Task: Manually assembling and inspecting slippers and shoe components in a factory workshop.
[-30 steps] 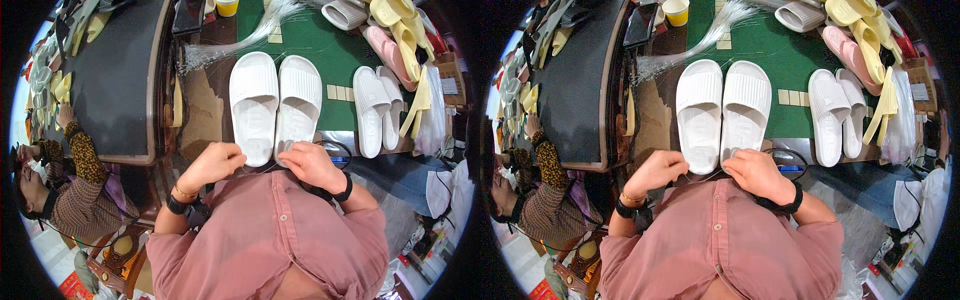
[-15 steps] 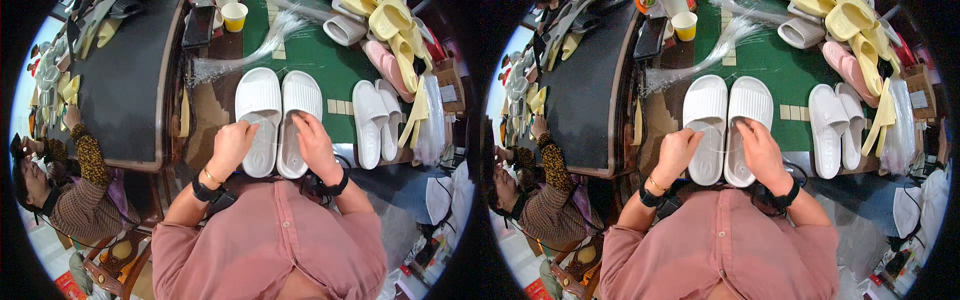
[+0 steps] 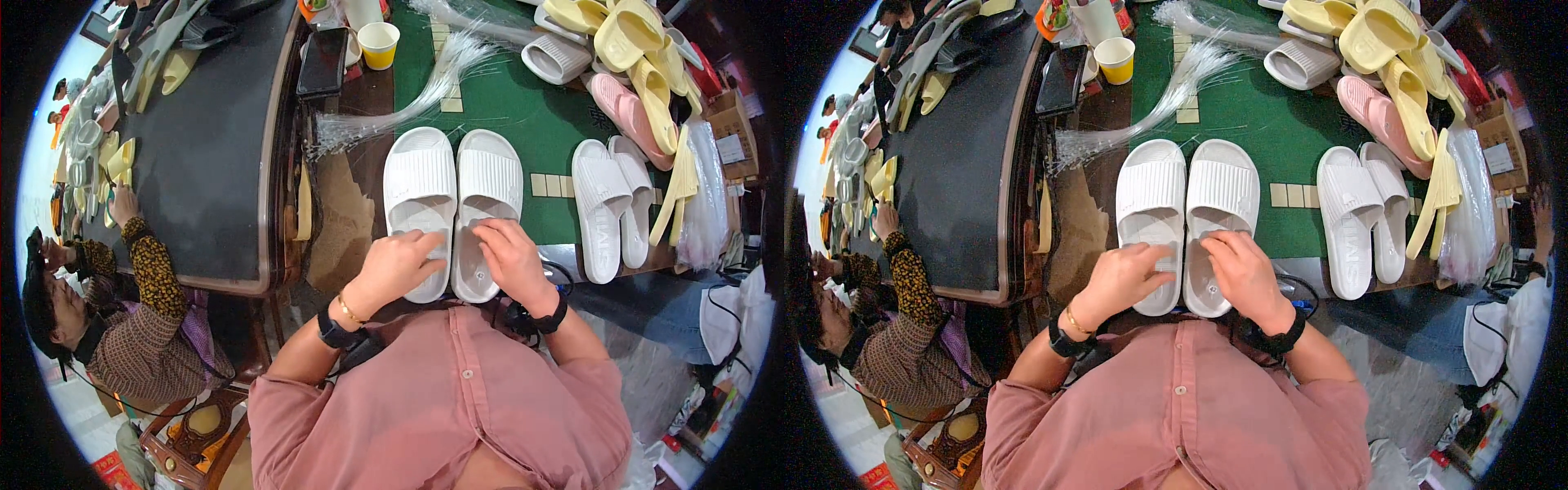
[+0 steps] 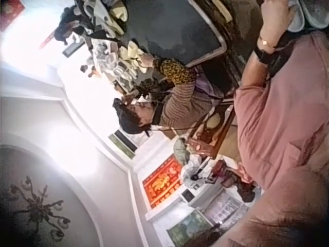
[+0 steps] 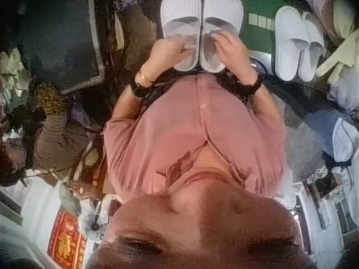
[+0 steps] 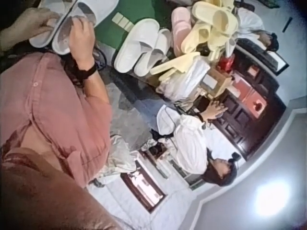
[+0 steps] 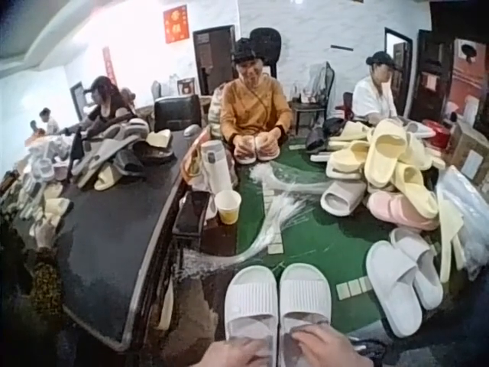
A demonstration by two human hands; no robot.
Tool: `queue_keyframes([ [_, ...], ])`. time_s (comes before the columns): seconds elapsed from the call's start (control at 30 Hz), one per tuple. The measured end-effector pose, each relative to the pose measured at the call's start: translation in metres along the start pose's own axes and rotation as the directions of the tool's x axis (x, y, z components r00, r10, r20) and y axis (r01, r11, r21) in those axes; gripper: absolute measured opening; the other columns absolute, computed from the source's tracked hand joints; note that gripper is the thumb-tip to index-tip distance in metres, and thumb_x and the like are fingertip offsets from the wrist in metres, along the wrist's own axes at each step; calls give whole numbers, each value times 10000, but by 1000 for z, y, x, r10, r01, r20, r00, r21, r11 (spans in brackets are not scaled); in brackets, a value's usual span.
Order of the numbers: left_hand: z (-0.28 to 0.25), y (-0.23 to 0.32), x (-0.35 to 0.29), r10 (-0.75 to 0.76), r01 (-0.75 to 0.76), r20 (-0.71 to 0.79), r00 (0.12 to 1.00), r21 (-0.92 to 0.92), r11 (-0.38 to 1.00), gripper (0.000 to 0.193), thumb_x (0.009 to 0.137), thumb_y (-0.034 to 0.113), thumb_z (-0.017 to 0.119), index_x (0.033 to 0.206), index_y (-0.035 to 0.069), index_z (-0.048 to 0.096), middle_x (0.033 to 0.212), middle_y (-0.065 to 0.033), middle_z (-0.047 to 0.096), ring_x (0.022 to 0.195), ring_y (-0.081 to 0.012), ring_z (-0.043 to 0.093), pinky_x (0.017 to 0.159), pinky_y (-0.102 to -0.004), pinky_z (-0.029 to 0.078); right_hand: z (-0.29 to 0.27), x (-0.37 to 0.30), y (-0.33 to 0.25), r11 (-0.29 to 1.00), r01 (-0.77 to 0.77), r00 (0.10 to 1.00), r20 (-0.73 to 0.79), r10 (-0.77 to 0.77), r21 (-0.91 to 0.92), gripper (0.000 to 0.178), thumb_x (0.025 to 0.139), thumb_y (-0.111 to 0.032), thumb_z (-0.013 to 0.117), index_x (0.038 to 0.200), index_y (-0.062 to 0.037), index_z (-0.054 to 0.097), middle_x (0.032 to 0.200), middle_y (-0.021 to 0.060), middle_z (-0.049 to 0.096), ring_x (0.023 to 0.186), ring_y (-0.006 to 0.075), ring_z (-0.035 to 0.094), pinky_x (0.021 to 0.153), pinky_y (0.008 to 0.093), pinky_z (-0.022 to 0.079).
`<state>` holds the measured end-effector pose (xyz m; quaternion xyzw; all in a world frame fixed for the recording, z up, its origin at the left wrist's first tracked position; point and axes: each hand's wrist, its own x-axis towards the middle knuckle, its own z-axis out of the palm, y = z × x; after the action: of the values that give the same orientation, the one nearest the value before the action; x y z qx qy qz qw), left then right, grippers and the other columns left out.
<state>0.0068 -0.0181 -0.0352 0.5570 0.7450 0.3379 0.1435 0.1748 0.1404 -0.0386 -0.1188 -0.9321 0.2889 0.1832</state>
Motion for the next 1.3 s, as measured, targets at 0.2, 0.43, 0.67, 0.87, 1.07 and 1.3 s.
queue_keyframes([
  [0.2, 17, -14, 11, -48, 90, -144, 988, 302, 949, 84, 825, 179, 677, 835, 95, 673, 707, -89, 621, 631, -293, 636, 548, -388, 508, -6, 6, -7, 999, -30, 991, -130, 34, 37, 306, 779, 16, 640, 1081, -29, 631, 1067, 143, 610, 948, 331, 615, 799, 398, 518],
  [0.43, 5, -3, 11, -23, 47, -147, 989, 163, 985, 224, 798, 173, 721, 1001, 93, 673, 756, -82, 634, 596, -260, 625, 534, -358, 497, -25, 11, 9, 990, -105, 956, -266, 127, 94, 228, 792, 36, 615, 1011, -12, 658, 1023, 158, 629, 899, 315, 633, 771, 362, 522],
  [0.67, -23, -32, 33, -139, 150, -481, 866, -15, 989, 132, 818, 164, 698, 878, 53, 659, 734, -108, 632, 649, -268, 634, 591, -365, 499, -36, 50, 49, 887, -386, 882, -181, 436, 254, 281, 880, -131, 610, 1132, -10, 623, 1068, 161, 620, 899, 277, 614, 749, 342, 511],
  [0.87, -27, -69, 87, -457, 497, -290, 841, 76, 865, 332, 841, 343, 639, 869, 20, 710, 835, -204, 677, 813, -378, 661, 729, -423, 532, -18, 82, 114, 866, -500, 841, -226, 491, 21, 365, 834, -296, 633, 1044, 0, 673, 941, 197, 696, 880, 329, 674, 787, 394, 518],
  [1.07, -18, -87, 102, -401, 440, -297, 867, 77, 895, 221, 791, 263, 661, 822, 57, 734, 798, -205, 672, 768, -398, 654, 717, -458, 536, -17, 92, 111, 837, -547, 828, -163, 537, -22, 251, 804, -258, 651, 856, -21, 712, 831, 173, 696, 802, 322, 677, 736, 396, 520],
  [1.3, -12, -59, 107, -124, 146, -348, 929, 35, 989, 158, 815, 167, 652, 857, 22, 697, 863, -161, 675, 811, -335, 644, 734, -392, 509, -26, 108, 71, 894, -352, 878, -233, 418, 277, 198, 839, -185, 645, 847, 12, 653, 728, 92, 669, 662, 139, 626, 641, 281, 496],
])
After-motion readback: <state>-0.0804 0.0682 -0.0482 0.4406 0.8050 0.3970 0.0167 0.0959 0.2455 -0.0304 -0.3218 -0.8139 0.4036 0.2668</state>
